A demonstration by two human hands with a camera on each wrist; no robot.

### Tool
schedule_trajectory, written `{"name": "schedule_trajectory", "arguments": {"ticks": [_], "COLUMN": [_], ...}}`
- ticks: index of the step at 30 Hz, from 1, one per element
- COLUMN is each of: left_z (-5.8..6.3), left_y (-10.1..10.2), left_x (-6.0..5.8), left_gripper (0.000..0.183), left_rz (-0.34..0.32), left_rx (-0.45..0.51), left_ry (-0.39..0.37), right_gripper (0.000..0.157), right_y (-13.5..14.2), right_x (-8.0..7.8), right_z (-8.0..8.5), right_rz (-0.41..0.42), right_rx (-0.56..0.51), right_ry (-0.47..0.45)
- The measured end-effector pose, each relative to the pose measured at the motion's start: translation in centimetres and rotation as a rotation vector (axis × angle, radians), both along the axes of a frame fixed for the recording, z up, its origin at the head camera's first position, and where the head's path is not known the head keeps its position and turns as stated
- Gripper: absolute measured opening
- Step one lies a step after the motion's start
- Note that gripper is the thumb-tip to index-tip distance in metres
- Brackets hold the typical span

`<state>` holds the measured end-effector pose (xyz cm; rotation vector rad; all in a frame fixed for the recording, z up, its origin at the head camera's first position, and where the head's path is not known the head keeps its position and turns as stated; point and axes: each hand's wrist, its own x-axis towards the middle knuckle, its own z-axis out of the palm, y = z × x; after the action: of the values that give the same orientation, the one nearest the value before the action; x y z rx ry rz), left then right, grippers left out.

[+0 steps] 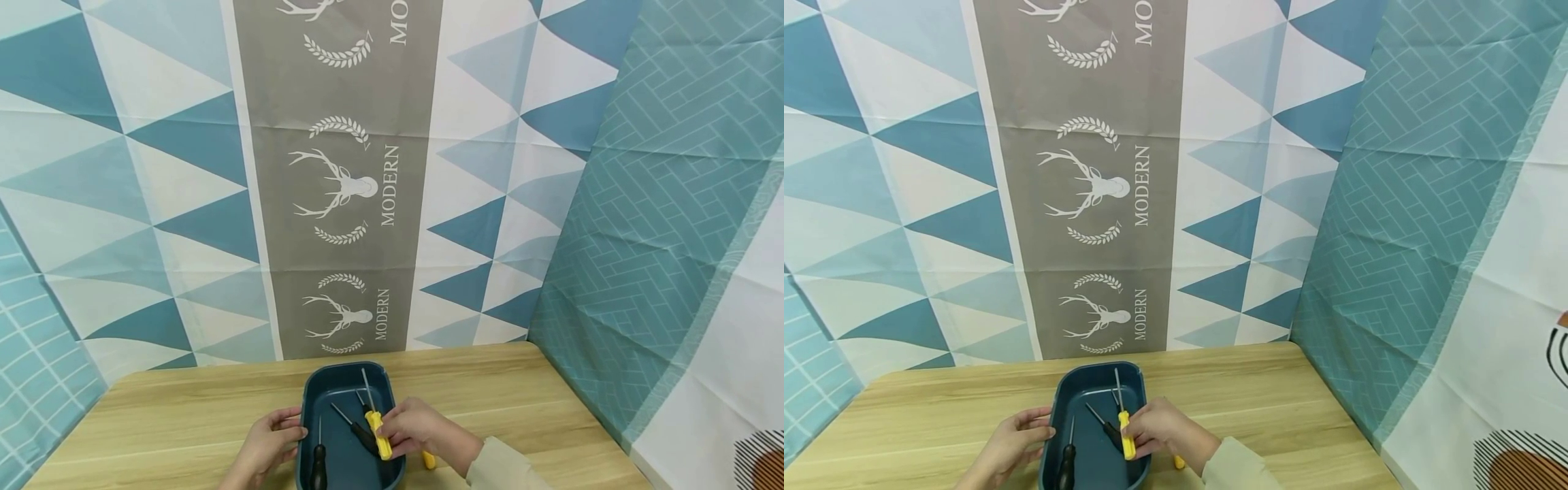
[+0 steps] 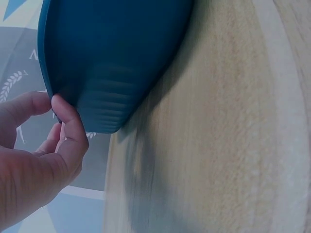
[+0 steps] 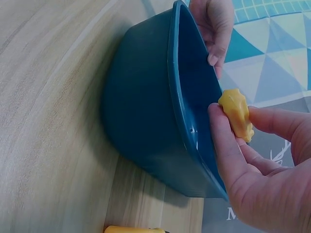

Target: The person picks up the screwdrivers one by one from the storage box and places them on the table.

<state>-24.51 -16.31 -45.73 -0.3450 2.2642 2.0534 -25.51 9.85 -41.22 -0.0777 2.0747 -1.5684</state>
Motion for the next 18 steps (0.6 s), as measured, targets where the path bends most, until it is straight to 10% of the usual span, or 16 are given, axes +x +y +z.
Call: {"name": "schedule_trajectory", "arguments": {"ticks": [18], "left_z": [-0.23], "left_y": [-0.12], "left_x": [-0.15], "left_gripper": [0.051], "left_rz": [-0.010], "left_rx": [-0.001], "left_ry": [0.000], "right_gripper": [0.027], "right_y": [0.93], "right_x": [0.15], "right_z": [0.41], "right_rz": [0.019], "right_rx": [-0.033], "right_ry": [-0.014]}}
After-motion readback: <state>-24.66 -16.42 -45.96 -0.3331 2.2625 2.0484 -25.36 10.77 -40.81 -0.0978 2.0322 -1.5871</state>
